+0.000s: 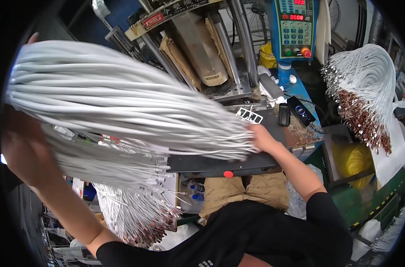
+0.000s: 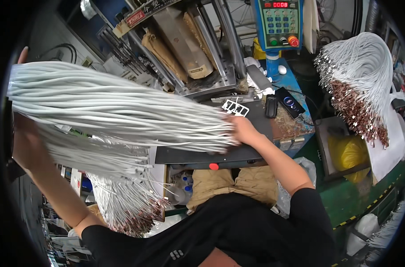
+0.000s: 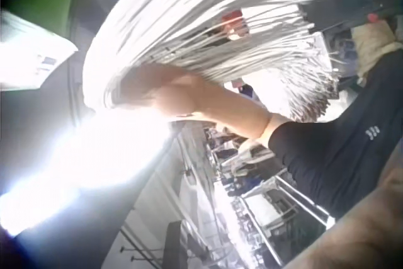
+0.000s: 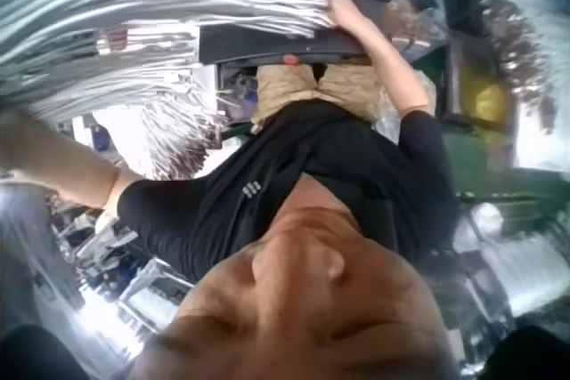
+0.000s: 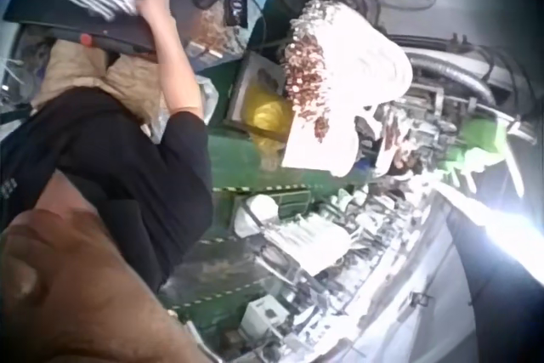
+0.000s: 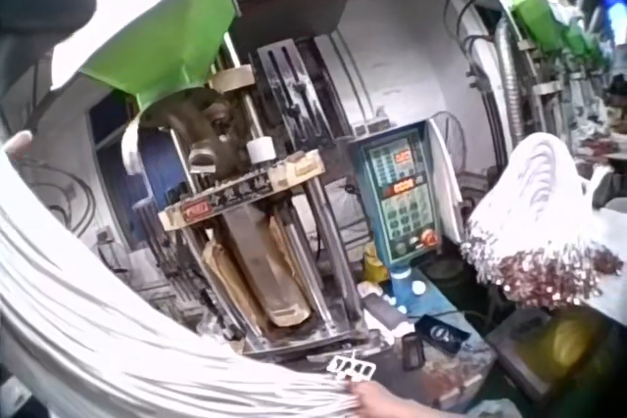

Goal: Organize and feed bundles of white wires into a connector assembly machine.

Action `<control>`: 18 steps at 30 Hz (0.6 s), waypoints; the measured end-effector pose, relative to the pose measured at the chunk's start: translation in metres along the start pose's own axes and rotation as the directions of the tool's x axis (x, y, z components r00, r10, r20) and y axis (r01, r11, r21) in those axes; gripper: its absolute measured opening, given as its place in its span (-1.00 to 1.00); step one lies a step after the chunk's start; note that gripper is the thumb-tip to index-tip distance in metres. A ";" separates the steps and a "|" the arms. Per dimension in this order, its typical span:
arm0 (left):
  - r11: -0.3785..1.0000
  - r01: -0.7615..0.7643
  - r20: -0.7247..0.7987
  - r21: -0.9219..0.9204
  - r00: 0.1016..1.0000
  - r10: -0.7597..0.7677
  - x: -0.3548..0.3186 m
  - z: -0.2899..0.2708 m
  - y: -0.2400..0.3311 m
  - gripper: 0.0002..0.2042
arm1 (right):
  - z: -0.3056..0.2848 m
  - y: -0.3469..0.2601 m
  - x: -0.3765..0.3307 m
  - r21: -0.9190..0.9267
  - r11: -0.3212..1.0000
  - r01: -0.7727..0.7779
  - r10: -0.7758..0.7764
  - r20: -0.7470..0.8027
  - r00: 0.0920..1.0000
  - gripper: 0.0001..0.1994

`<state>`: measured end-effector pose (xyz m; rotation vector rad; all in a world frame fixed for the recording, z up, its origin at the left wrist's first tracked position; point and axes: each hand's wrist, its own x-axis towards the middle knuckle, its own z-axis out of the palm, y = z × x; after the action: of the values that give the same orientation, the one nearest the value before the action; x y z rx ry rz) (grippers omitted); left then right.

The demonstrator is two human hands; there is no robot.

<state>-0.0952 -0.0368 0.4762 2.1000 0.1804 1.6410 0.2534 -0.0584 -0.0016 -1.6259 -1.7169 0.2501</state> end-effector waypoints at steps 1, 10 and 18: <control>1.000 -0.015 0.014 -0.023 1.000 0.015 -0.003 0.020 -0.005 -0.53 | 0.002 0.037 -0.009 0.701 0.685 -0.196 0.258 0.018 0.966 -0.57; 0.631 -0.199 -0.091 -0.749 0.976 0.199 -0.049 0.085 -0.068 -0.42 | -0.186 0.006 -0.021 0.945 0.326 0.040 0.364 -0.165 0.917 -0.12; 0.754 0.148 0.064 -0.640 0.988 -0.140 -0.061 0.140 -0.088 -0.19 | -0.196 -0.236 -0.053 0.687 0.399 -0.607 0.166 0.597 0.785 0.02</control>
<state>0.0359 -0.0210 0.3587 1.5176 -0.2047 1.3376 0.1879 -0.2157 0.2589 -1.1587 -1.0508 1.5903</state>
